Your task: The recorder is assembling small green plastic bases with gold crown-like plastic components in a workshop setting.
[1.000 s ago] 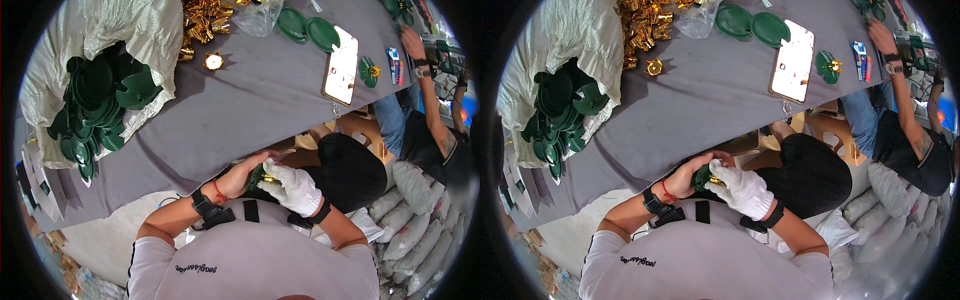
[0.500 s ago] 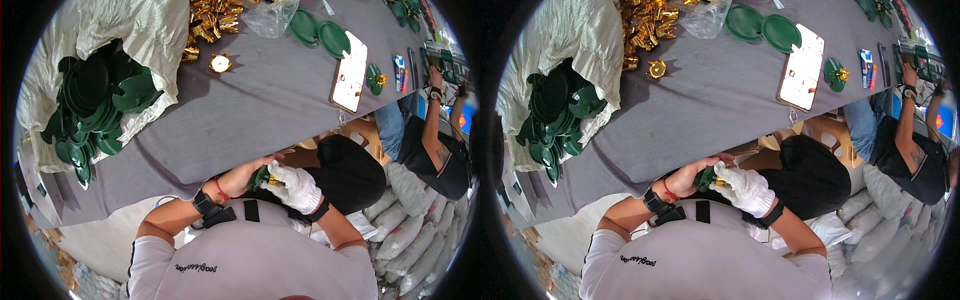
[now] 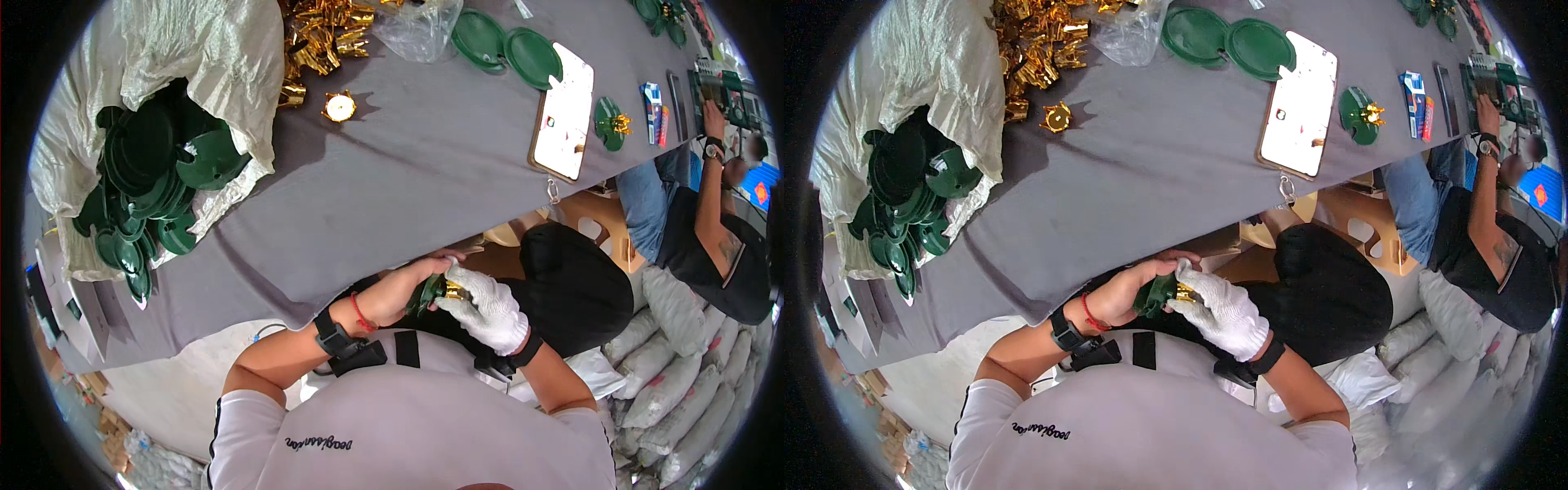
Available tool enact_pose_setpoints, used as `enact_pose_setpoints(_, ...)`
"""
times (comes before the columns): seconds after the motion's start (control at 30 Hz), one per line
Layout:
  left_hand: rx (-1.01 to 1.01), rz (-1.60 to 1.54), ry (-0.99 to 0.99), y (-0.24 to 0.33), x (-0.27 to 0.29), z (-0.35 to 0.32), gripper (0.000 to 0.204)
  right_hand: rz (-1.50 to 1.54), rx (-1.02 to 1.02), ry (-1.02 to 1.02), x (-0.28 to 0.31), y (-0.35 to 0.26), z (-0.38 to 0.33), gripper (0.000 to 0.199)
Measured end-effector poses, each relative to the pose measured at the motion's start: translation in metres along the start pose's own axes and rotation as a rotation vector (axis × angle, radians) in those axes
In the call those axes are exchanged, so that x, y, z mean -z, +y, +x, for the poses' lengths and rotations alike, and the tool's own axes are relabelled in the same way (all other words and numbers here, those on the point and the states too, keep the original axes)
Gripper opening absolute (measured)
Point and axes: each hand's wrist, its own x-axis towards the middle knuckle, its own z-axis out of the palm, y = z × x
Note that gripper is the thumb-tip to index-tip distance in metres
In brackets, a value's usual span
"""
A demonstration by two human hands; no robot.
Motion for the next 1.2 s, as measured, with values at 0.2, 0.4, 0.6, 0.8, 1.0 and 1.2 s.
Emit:
enact_pose_setpoints(0.2, 0.081, -0.130, -0.157, 0.004, -0.003, 0.002, 0.050, 0.172, -0.130, 0.013, 0.004, -0.005, -0.008, 0.045)
enact_pose_setpoints(0.4, 0.041, -0.123, -0.094, -0.002, -0.008, -0.001, 0.050, 0.000, 0.092, 0.075, 0.002, -0.009, -0.009, 0.043)
enact_pose_setpoints(0.6, -0.056, 0.015, -0.002, -0.013, -0.008, -0.001, 0.051, -0.354, 0.186, 0.004, 0.007, -0.022, -0.003, 0.037)
enact_pose_setpoints(0.8, -0.484, 0.659, 0.131, -0.010, -0.010, -0.005, 0.054, 0.716, -0.531, -0.103, 0.003, -0.037, 0.009, 0.029)
enact_pose_setpoints(1.0, -0.448, 0.812, 0.262, -0.025, 0.044, 0.019, 0.041, 0.714, -0.587, -0.071, -0.001, -0.027, 0.034, 0.025)
enact_pose_setpoints(1.2, -0.285, 0.619, 0.544, -0.034, 0.058, -0.003, 0.038, 0.294, -0.135, -0.009, 0.055, -0.105, 0.046, 0.024)
